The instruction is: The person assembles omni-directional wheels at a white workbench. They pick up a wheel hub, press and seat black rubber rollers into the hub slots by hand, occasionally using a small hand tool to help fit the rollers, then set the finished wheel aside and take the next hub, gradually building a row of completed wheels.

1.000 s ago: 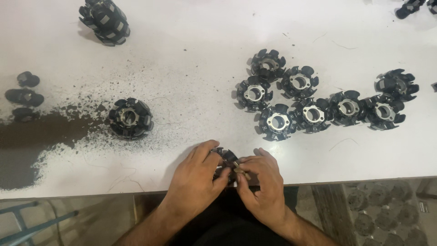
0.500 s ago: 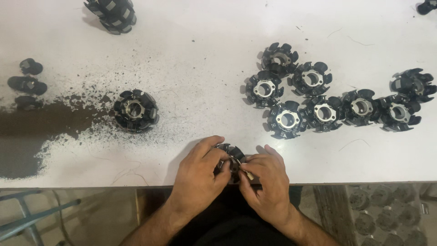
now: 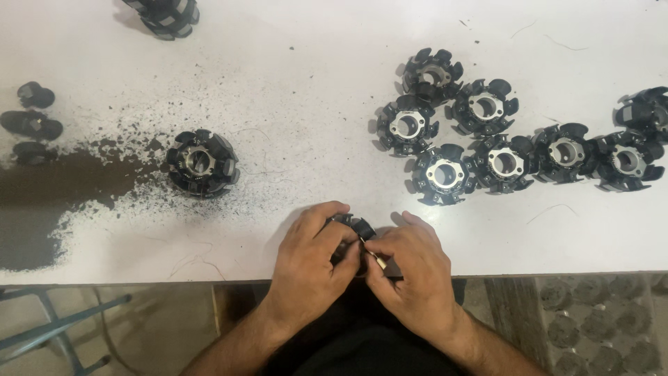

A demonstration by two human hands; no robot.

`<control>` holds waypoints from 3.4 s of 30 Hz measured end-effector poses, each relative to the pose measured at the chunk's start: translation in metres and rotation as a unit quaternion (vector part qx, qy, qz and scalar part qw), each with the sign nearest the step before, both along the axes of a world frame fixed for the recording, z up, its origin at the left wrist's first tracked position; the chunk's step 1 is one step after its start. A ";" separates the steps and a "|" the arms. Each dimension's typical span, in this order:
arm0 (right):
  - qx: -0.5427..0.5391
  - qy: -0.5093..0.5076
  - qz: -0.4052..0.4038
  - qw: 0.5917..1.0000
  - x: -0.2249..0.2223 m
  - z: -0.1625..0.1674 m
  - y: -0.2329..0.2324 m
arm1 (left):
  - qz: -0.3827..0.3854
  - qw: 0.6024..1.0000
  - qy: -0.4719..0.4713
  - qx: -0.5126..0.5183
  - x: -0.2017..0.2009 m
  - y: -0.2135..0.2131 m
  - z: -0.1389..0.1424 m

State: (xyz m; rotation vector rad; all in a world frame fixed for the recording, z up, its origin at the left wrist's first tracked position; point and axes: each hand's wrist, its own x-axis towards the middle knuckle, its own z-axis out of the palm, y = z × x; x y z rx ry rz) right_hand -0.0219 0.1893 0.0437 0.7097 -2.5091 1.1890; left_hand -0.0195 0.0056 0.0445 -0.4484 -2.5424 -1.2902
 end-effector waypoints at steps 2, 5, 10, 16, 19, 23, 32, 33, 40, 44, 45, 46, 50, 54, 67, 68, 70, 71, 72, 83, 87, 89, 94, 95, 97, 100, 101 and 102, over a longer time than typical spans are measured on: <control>-0.003 -0.001 -0.002 1.000 0.000 0.000 0.000 | 0.012 1.000 -0.002 0.009 0.000 0.000 -0.005; -0.005 -0.009 -0.002 1.000 0.001 -0.001 0.000 | 0.020 1.000 0.012 0.016 0.000 0.002 -0.013; -0.009 -0.001 -0.005 1.000 0.004 -0.003 0.001 | 0.033 0.998 0.033 -0.035 0.000 0.005 -0.022; 0.016 0.048 -0.016 0.999 0.007 -0.005 -0.004 | 0.044 0.998 0.025 -0.024 0.002 0.004 -0.025; 0.036 0.064 -0.022 0.997 0.006 -0.004 -0.006 | 0.043 0.998 0.035 -0.026 0.002 0.005 -0.027; 0.070 0.022 -0.006 0.997 0.004 0.002 -0.004 | 0.035 0.999 0.006 -0.009 0.001 0.003 -0.019; -0.019 0.023 -0.052 0.998 0.005 -0.002 0.002 | 0.002 0.995 0.050 -0.085 0.003 -0.021 0.016; -0.016 0.018 -0.047 0.999 0.003 -0.005 0.000 | 0.002 0.993 0.045 -0.110 0.001 -0.019 0.018; -0.003 0.022 -0.043 0.999 -0.002 -0.008 0.000 | 0.034 0.978 0.022 -0.203 -0.006 -0.002 0.021; -0.015 0.018 -0.041 0.999 -0.003 -0.005 0.002 | 0.056 0.977 0.135 -0.156 -0.002 -0.005 0.016; -0.016 0.018 -0.041 0.999 -0.004 -0.004 0.002 | 0.039 0.982 0.118 -0.141 -0.002 -0.007 0.014; -0.018 0.019 -0.039 0.999 -0.004 -0.004 0.002 | 0.024 0.987 0.102 -0.126 -0.003 -0.008 0.011; -0.016 0.013 -0.044 0.999 -0.005 -0.003 0.001 | -0.009 0.997 0.066 -0.046 -0.008 -0.015 0.003; -0.014 0.018 -0.039 0.999 -0.006 -0.004 0.003 | -0.025 0.993 0.088 -0.072 -0.011 -0.020 0.004; -0.022 0.065 -0.013 0.998 0.010 -0.022 -0.001 | -0.016 0.999 0.012 -0.028 0.001 -0.011 0.004; -0.019 0.069 -0.015 0.997 0.010 -0.023 -0.001 | -0.013 0.999 0.011 -0.027 0.001 -0.011 0.003; -0.013 0.066 -0.019 0.998 0.009 -0.024 -0.001 | -0.011 0.999 0.015 -0.028 0.001 -0.010 0.002; -0.010 0.065 -0.020 0.998 0.009 -0.025 -0.002 | -0.010 0.999 0.017 -0.029 0.001 -0.010 0.001; -0.008 0.069 -0.017 0.997 0.008 -0.025 -0.001 | -0.011 0.999 0.002 -0.034 0.002 -0.011 0.001; -0.015 0.097 0.002 0.995 0.011 -0.032 -0.002 | -0.011 0.999 -0.049 -0.014 0.006 -0.015 -0.001; -0.032 0.096 -0.020 0.995 0.013 -0.032 -0.002 | -0.014 0.999 -0.032 0.019 0.006 -0.016 -0.001; -0.031 0.089 -0.026 0.995 0.014 -0.032 -0.001 | -0.018 0.999 -0.036 0.032 0.007 -0.018 -0.003; -0.027 0.099 -0.018 0.995 0.016 -0.036 -0.003 | -0.012 0.998 -0.068 0.013 0.007 -0.019 -0.009; -0.024 0.099 -0.014 0.995 0.016 -0.036 -0.004 | -0.014 0.998 -0.068 0.004 0.007 -0.019 -0.010; -0.012 0.099 -0.020 0.995 0.017 -0.037 -0.006 | -0.015 0.998 -0.058 -0.002 0.008 -0.020 -0.011; -0.009 0.108 -0.016 0.994 0.016 -0.039 -0.007 | -0.015 0.998 -0.064 -0.004 0.009 -0.021 -0.012; -0.010 0.111 -0.015 0.994 0.016 -0.039 -0.007 | -0.017 0.997 -0.070 -0.004 0.009 -0.021 -0.011; -0.011 0.111 -0.015 0.994 0.016 -0.039 -0.007 | -0.018 0.998 -0.065 -0.006 0.009 -0.021 -0.011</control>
